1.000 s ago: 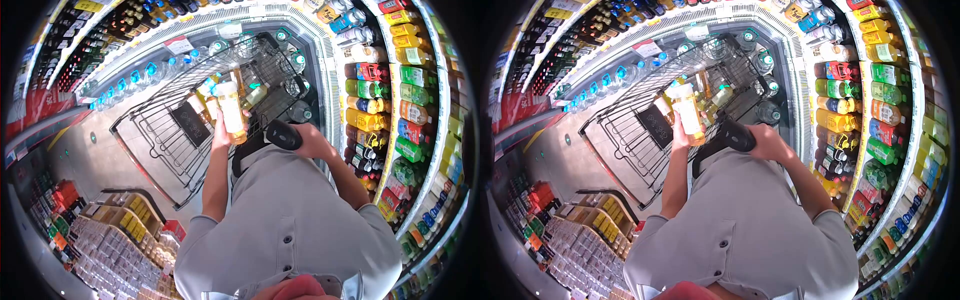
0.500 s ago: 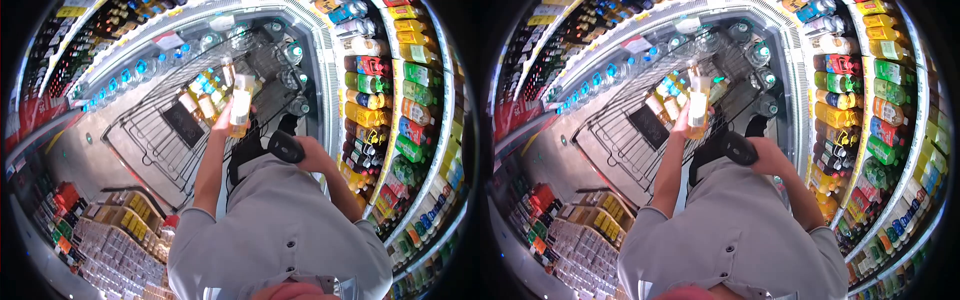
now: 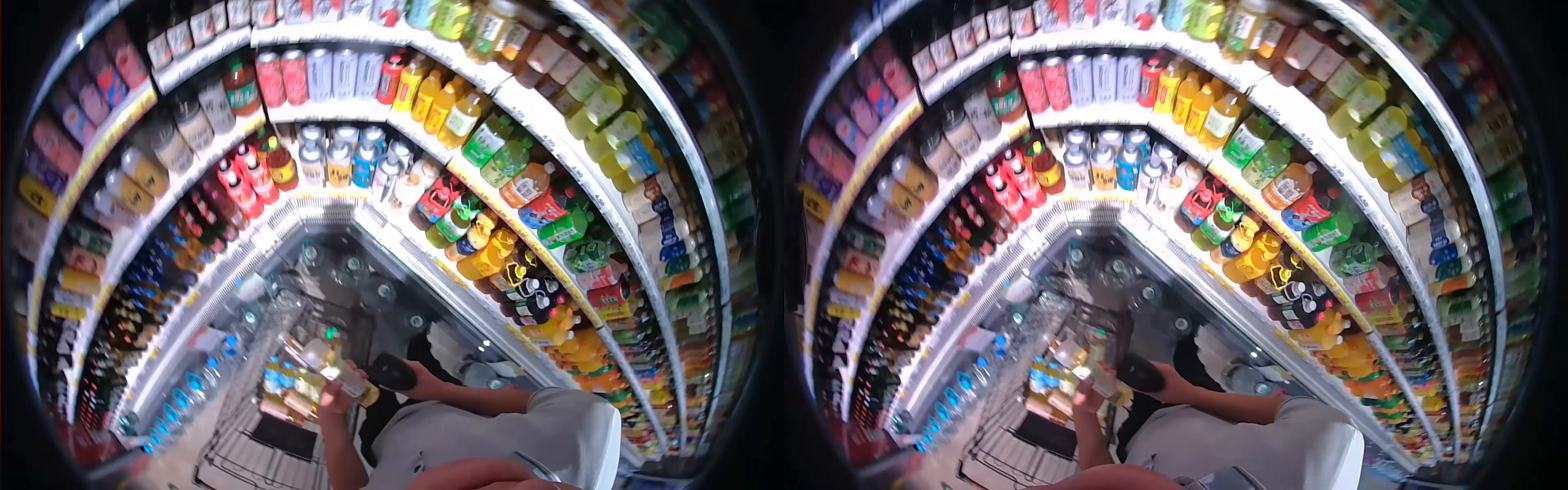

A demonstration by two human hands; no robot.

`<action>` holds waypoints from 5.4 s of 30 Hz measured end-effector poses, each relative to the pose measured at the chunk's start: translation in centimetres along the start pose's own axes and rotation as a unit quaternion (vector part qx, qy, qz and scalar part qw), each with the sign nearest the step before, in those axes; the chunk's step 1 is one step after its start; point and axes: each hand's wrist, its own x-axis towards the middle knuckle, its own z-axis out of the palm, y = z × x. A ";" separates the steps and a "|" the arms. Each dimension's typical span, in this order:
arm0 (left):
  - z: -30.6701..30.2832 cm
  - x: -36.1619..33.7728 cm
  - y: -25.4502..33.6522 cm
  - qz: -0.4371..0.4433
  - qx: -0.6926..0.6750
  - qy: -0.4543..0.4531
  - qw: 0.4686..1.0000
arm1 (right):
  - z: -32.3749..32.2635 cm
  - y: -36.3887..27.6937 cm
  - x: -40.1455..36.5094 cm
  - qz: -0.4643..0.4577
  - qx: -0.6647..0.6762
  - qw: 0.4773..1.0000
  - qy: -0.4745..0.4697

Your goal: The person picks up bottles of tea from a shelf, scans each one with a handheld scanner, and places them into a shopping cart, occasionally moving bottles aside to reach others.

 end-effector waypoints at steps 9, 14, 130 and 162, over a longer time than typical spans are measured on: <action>14.6 10.1 1.6 0.297 0.654 -0.234 0.655 | -7.9 -5.6 0.0 -0.158 0.099 0.980 0.067; 24.8 16.4 -2.1 0.101 0.314 -0.077 0.941 | -14.0 -4.6 1.5 -0.091 0.039 0.951 0.293; -1.2 4.9 -14.4 -0.214 0.630 0.646 0.373 | -31.4 -0.1 5.1 -0.032 -0.107 0.993 -0.034; -26.7 -12.4 -7.3 -0.166 0.445 0.707 0.525 | -1.1 8.3 7.3 0.039 -0.426 0.856 -0.289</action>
